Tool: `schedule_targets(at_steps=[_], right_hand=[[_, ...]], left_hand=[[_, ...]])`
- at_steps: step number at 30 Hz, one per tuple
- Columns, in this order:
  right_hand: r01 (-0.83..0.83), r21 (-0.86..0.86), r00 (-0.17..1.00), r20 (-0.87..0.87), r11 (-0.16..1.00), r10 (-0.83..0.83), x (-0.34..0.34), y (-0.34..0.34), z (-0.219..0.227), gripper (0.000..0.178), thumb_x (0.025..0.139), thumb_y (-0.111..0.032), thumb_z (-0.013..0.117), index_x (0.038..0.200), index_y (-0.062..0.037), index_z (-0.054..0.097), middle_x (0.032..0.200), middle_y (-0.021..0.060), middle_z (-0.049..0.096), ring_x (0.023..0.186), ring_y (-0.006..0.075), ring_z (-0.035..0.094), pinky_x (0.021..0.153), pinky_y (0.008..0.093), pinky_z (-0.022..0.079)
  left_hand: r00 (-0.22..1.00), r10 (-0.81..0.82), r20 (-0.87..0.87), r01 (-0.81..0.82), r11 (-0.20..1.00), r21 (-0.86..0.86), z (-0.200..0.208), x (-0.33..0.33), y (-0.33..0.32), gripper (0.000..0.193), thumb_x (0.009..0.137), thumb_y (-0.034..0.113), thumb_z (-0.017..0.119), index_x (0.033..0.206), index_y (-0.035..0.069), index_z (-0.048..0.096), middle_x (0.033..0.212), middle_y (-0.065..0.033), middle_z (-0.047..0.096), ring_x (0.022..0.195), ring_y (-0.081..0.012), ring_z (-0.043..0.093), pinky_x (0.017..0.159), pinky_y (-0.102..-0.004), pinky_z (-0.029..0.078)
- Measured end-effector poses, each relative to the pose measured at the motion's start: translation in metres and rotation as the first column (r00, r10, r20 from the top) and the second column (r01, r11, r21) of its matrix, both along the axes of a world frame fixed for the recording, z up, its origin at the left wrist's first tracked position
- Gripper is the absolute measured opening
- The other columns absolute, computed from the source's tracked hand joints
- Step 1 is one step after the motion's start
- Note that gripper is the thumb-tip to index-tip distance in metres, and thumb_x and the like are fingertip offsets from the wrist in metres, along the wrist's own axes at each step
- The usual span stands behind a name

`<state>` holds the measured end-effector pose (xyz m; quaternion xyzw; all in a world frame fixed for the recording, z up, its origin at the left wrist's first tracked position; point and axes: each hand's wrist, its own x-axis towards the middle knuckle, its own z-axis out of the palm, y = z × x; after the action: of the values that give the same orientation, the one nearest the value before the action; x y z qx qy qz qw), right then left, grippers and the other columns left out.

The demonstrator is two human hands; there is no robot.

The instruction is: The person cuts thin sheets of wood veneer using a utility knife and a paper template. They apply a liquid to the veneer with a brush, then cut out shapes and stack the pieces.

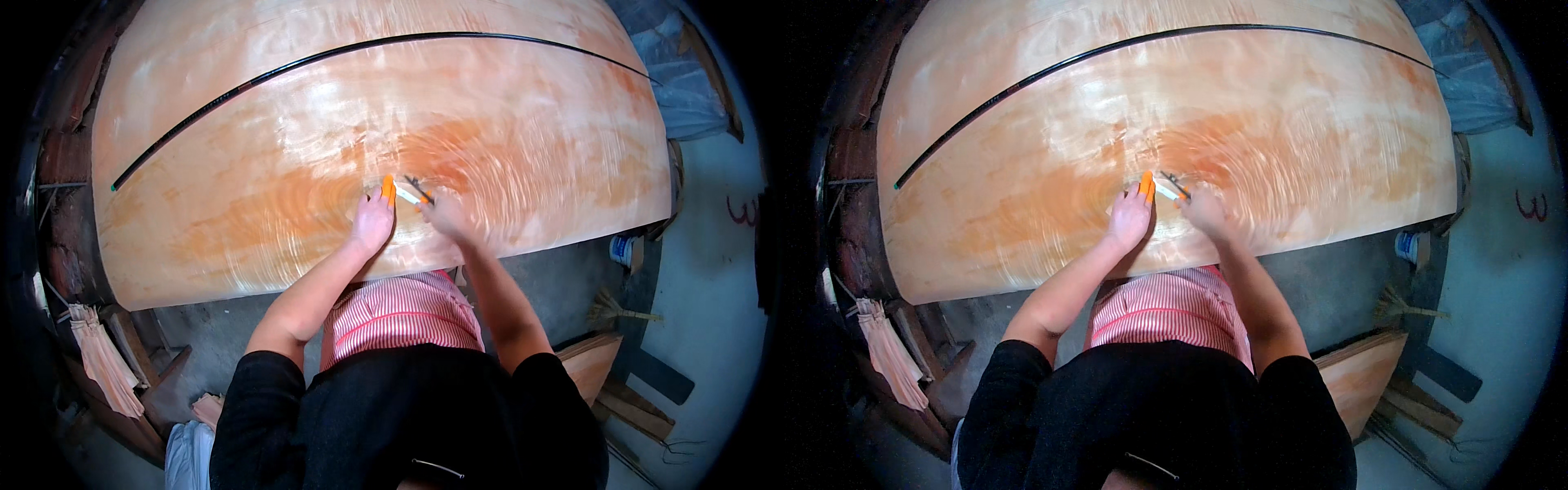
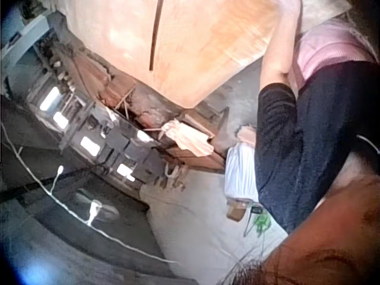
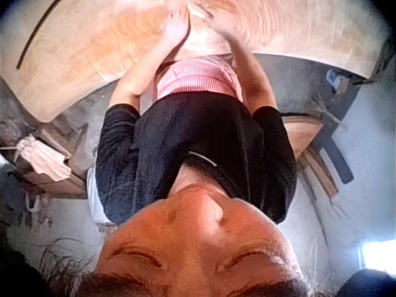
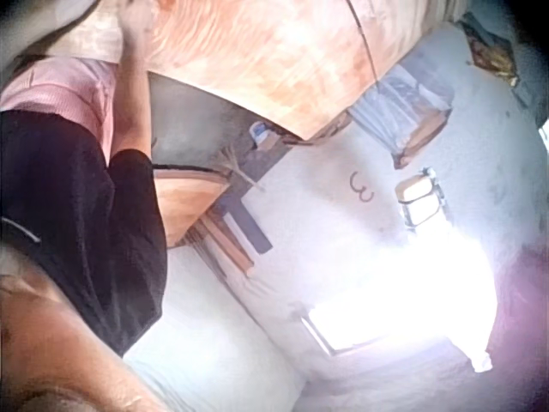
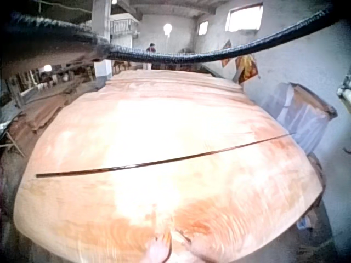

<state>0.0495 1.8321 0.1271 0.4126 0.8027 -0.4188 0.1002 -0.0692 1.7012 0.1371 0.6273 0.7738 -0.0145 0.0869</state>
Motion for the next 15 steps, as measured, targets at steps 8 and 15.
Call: schedule_targets(at_steps=[8, 15], right_hand=[[0.182, -0.302, 0.983, 0.028, 0.936, -0.183, 0.076, -0.041, -0.006, 0.026, 0.074, -0.030, 0.055, 0.070, -0.0043, 0.059, 0.051, -0.0008, 0.048, 0.043, 0.0065, 0.041, 0.040, 0.0209, 0.031], [0.282, -0.556, 0.926, -0.055, 0.782, -0.373, 0.079, -0.084, -0.001, 0.023, 0.074, -0.019, 0.053, 0.086, 0.0003, 0.054, 0.061, 0.0032, 0.057, 0.057, 0.0089, 0.050, 0.056, 0.0229, 0.040]], left_hand=[[0.969, -0.020, 0.246, -0.071, 0.931, 0.358, -0.014, 0.002, -0.023, 0.038, 0.069, 0.013, 0.048, 0.105, -0.001, 0.045, 0.109, -0.0152, 0.042, 0.102, -0.0280, 0.039, 0.081, -0.0397, 0.034], [0.883, -0.267, 0.386, 0.216, 0.961, 0.170, -0.015, 0.048, -0.060, 0.059, 0.069, 0.034, 0.053, 0.118, 0.005, 0.035, 0.121, -0.0120, 0.033, 0.119, -0.0245, 0.020, 0.097, -0.0391, 0.016]])
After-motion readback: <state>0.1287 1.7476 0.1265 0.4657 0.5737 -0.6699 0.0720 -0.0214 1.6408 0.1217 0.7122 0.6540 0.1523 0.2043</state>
